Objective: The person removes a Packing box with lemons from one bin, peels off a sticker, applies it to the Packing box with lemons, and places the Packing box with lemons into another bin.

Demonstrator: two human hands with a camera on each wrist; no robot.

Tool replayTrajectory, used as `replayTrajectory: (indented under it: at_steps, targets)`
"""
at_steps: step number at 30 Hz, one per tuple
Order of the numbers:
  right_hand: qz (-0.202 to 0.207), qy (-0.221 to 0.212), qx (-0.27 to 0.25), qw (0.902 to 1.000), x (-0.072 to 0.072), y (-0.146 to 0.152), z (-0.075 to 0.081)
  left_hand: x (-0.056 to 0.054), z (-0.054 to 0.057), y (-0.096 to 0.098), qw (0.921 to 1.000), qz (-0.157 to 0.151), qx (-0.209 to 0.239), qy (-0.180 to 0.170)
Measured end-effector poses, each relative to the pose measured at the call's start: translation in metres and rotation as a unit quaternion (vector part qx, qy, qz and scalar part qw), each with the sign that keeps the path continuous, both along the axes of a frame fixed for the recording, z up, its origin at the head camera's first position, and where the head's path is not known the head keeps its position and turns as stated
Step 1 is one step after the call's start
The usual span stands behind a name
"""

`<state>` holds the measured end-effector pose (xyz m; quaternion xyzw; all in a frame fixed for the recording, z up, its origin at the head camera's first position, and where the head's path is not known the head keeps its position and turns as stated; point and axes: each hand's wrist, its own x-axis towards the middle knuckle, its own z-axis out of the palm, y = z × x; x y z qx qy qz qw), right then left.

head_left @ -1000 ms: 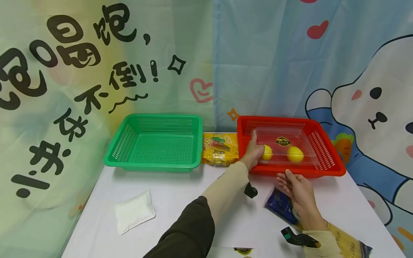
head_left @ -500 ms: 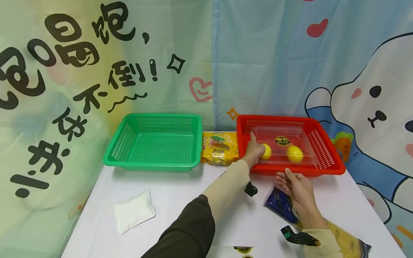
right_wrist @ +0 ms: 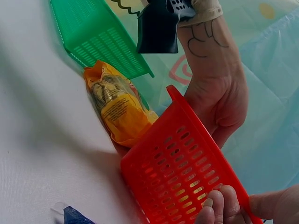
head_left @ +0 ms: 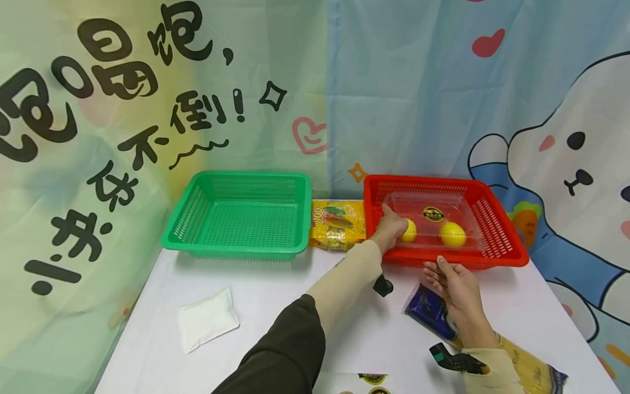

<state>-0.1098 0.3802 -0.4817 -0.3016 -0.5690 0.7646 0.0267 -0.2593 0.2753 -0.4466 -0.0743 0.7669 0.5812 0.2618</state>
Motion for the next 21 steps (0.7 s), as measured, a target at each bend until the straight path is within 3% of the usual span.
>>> replayTrajectory:
  at_steps: [6,13,21]
  targets:
    - [-0.001,-0.004,-0.007,1.0000,-0.001,-0.001,0.000,0.002,0.011,-0.007,0.9999,-0.003,0.014,0.001]
    - [0.001,-0.001,-0.019,0.9998,-0.002,0.000,-0.002,0.003,0.025,-0.013,0.9997,-0.005,-0.018,0.016]
    - [0.008,0.005,-0.031,0.9995,-0.002,0.001,0.000,0.007,0.039,-0.025,0.9992,-0.020,0.017,0.029]
